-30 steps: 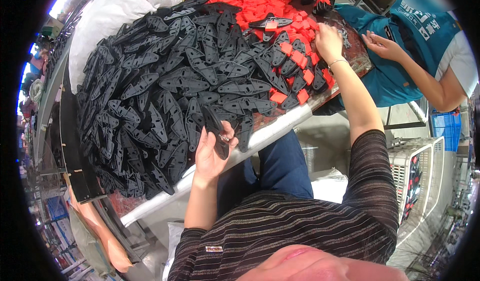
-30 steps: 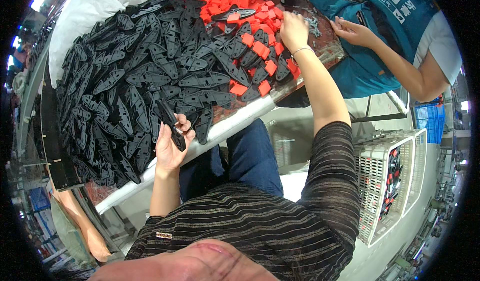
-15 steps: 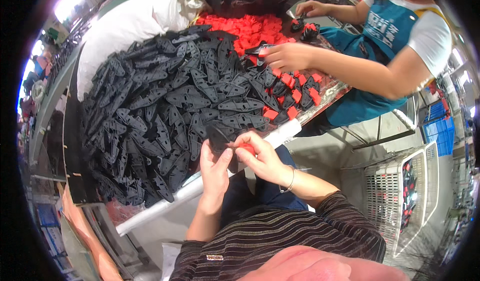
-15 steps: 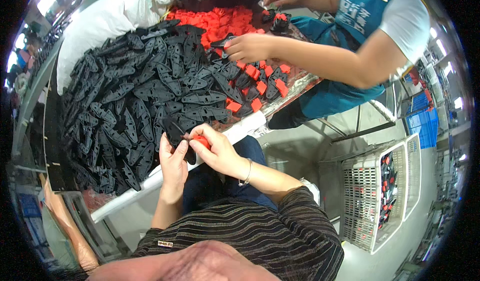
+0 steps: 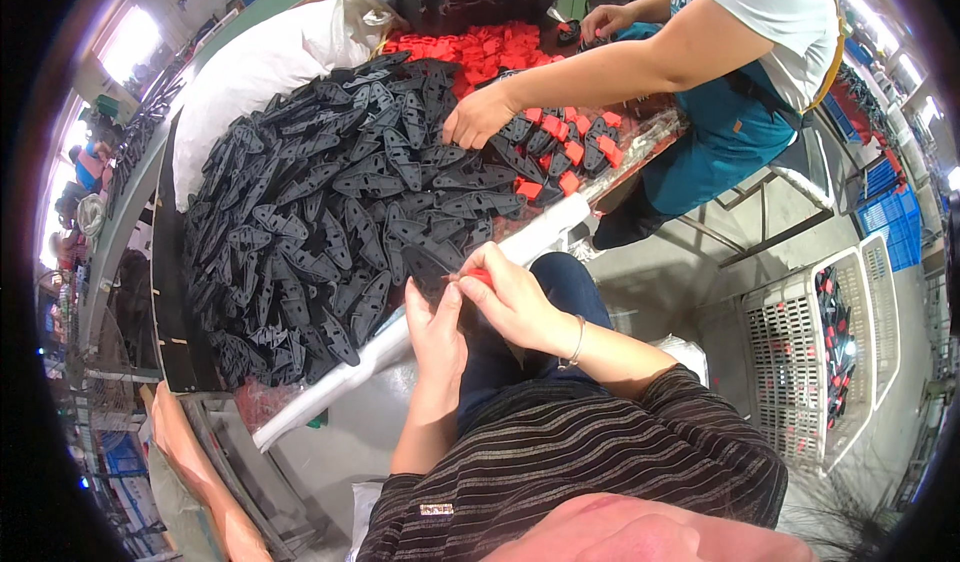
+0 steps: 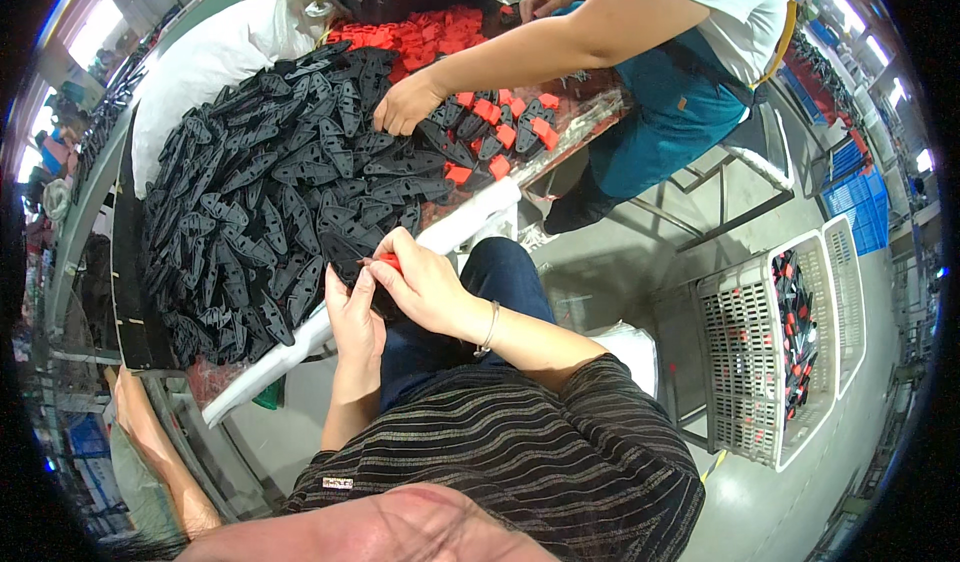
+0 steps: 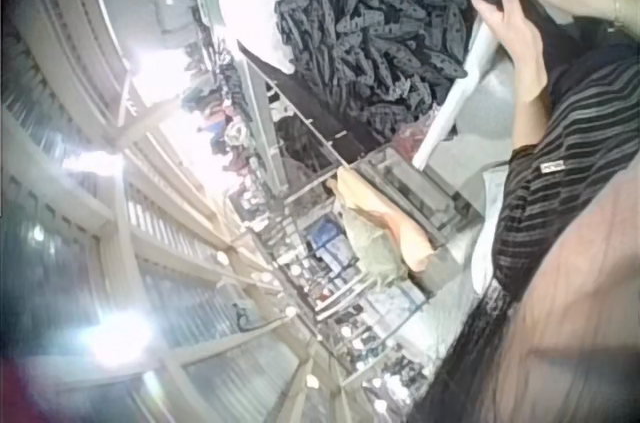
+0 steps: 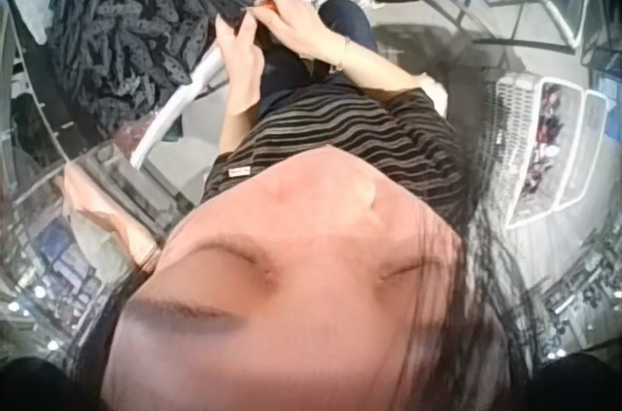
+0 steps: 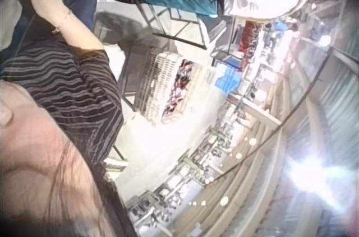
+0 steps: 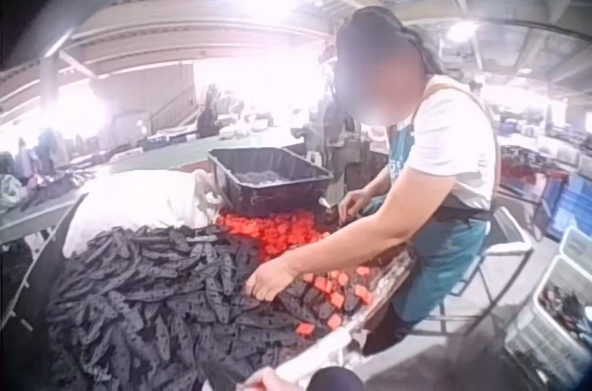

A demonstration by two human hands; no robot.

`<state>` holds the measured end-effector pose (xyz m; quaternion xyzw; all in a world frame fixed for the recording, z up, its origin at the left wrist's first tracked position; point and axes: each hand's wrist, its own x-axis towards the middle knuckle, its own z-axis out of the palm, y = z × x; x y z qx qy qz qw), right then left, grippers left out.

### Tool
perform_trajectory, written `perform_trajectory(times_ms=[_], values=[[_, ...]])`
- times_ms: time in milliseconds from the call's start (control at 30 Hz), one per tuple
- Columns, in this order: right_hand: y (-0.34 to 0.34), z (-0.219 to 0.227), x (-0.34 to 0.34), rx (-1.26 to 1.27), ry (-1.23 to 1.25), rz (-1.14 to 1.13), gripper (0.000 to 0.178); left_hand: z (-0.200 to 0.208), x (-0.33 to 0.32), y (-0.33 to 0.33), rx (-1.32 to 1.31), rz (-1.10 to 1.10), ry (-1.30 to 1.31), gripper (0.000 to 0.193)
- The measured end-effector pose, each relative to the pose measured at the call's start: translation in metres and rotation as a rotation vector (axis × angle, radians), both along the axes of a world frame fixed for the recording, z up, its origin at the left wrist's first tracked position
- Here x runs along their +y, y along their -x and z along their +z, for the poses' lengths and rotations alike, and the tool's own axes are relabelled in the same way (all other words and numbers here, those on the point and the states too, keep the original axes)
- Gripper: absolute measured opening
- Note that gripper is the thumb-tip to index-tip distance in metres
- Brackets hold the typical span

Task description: The person repeatedly picks up black plastic components and red plastic components from a table, snaps them together by hand, and places the assembled units back on the table. The process is repeated continuously.

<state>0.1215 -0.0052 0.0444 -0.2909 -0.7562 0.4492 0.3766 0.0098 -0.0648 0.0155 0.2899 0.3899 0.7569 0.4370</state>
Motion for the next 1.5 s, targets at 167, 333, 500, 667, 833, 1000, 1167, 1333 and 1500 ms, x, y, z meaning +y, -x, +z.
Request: perform_trajectory(times_ms=[167,333,500,667,833,1000,1167,1333,1500], values=[[-0.010,0.002,-0.002,-0.074,-0.115,-0.001,0.025,0.000,-0.002,-0.003,-0.066,-0.099,0.039,0.035],[-0.019,-0.003,0.009,-0.081,-0.042,0.118,0.025,0.004,0.000,0.002,-0.127,-0.237,0.097,0.037],[-0.019,-0.008,0.013,-0.239,-0.265,0.081,0.024,-0.005,0.002,0.001,-0.115,-0.210,0.146,0.038],[-0.022,-0.010,0.019,-0.280,-0.190,0.130,0.024,-0.017,0.006,0.003,-0.119,-0.215,0.155,0.037],[-0.022,-0.014,0.022,-0.074,-0.004,0.147,0.025,-0.009,0.013,0.003,-0.182,-0.244,0.157,0.035],[-0.016,-0.030,0.019,0.129,0.263,0.047,0.024,-0.017,0.023,-0.005,0.108,-0.098,0.121,0.036],[-0.034,-0.030,0.057,0.425,0.468,-0.139,0.027,-0.006,0.041,-0.009,-0.018,-0.085,0.073,0.028],[-0.126,-0.044,0.206,-0.190,-0.281,-0.832,0.045,-0.019,0.045,0.017,-0.084,-0.144,0.103,0.025],[-0.174,-0.062,0.292,-0.705,-0.147,-0.777,0.052,-0.031,0.043,0.026,-0.090,-0.206,0.102,0.025]])
